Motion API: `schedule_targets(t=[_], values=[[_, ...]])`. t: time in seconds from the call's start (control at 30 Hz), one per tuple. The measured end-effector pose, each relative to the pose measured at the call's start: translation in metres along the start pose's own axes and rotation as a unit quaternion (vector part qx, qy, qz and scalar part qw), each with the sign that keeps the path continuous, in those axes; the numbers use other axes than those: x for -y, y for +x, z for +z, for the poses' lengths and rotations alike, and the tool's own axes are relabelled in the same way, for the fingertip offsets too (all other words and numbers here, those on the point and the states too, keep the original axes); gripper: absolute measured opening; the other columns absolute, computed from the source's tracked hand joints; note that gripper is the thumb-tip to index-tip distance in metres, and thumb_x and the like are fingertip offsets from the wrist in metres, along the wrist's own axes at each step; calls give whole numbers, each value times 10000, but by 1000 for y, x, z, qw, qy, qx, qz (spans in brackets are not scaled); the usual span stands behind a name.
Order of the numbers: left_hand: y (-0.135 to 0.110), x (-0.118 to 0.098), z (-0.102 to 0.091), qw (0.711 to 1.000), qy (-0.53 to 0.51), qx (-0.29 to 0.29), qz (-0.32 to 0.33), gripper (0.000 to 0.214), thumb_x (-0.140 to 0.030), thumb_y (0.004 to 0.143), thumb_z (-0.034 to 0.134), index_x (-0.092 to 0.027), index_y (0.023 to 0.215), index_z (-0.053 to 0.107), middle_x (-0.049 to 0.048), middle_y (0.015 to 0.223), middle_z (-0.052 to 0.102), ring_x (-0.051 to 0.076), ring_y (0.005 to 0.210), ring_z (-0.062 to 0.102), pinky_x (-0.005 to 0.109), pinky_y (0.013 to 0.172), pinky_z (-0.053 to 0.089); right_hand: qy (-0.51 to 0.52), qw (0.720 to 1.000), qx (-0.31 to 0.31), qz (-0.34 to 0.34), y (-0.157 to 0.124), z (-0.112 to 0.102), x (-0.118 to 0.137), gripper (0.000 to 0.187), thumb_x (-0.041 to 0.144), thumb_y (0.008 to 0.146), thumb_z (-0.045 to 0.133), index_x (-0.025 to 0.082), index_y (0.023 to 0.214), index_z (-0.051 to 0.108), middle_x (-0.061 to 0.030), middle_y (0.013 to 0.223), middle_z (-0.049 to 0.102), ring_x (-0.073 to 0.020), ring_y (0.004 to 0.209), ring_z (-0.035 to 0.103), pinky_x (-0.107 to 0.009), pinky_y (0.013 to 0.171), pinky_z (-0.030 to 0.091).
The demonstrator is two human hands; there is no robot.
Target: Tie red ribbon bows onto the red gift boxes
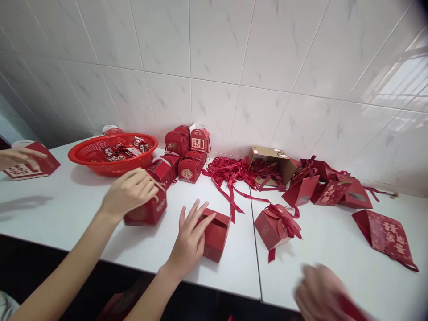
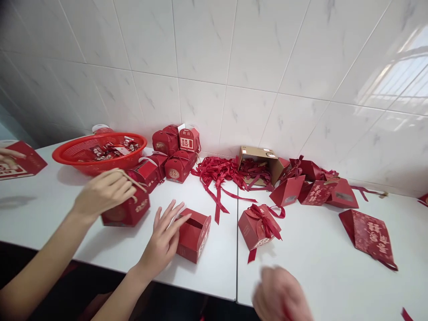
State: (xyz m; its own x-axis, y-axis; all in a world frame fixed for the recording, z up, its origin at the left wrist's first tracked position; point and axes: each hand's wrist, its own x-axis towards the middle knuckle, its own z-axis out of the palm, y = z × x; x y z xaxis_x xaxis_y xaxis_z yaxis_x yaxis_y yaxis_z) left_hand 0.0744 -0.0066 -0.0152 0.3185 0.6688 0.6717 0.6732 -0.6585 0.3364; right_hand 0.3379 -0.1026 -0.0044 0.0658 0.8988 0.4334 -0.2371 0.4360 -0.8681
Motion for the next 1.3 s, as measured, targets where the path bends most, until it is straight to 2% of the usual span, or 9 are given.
schedule_targets(t=[0.07,0.17,0.27,0.33,0.4,0.67,0.87,1.03,1.3], values=[[1,-14,1,999,-6,-25,42,621,38,883,346,-257,1428,377,82,1431,501,238,1427,322,561,1193,150,-65,992,-59,87,17,16,-7,199,332,891,618,225,724,609,15,588,498,-115,486,429,-232,447,327],[4,-35,6,998,-46,15,43,652,-22,893,376,-191,1501,215,124,1460,467,249,1423,328,503,1167,284,-134,971,-112,163,37,41,-25,311,461,817,674,188,683,609,9,597,522,-118,531,436,-235,494,362],[8,-43,15,995,-57,73,-31,666,-158,935,430,-173,1521,114,164,1428,497,286,1361,428,526,1104,379,-146,969,-124,159,45,55,-41,362,529,779,674,176,707,635,-6,627,561,-133,568,463,-241,524,398],[10,-41,18,991,-70,92,-73,638,-226,957,428,-184,1518,126,160,1351,573,282,1269,534,510,1042,452,-153,967,-135,150,47,57,-48,362,525,787,663,173,705,632,-5,625,556,-134,579,465,-237,530,403],[10,-38,19,987,-85,97,-95,576,-250,974,399,-196,1506,185,146,1328,597,273,1238,564,469,993,501,-162,965,-146,143,48,58,-52,367,524,794,653,171,694,622,4,606,533,-130,567,450,-234,519,392],[8,-33,14,979,-145,86,-118,477,-253,984,361,-196,1456,342,103,1308,627,247,1217,587,415,991,523,-200,955,-169,139,50,61,-61,380,533,802,632,175,682,589,21,585,489,-122,536,408,-238,502,357],[9,-29,14,972,-170,80,-142,449,-226,985,350,-282,1428,404,24,1258,665,225,1174,623,367,981,542,-222,953,-162,125,51,63,-62,363,517,822,614,180,693,586,18,592,499,-125,540,414,-242,515,358],[8,-27,16,971,-163,90,-150,421,-183,963,352,-214,1371,453,89,1245,664,228,1163,628,403,969,546,-232,952,-159,117,51,66,-56,367,520,820,612,184,676,580,31,561,462,-117,512,379,-238,484,325],[11,-31,15,968,-173,98,-155,392,-201,944,399,-224,1336,416,106,1224,667,235,1167,625,431,959,545,-251,953,-137,100,49,71,-56,340,474,841,595,184,665,573,41,536,430,-107,492,351,-231,468,314]])
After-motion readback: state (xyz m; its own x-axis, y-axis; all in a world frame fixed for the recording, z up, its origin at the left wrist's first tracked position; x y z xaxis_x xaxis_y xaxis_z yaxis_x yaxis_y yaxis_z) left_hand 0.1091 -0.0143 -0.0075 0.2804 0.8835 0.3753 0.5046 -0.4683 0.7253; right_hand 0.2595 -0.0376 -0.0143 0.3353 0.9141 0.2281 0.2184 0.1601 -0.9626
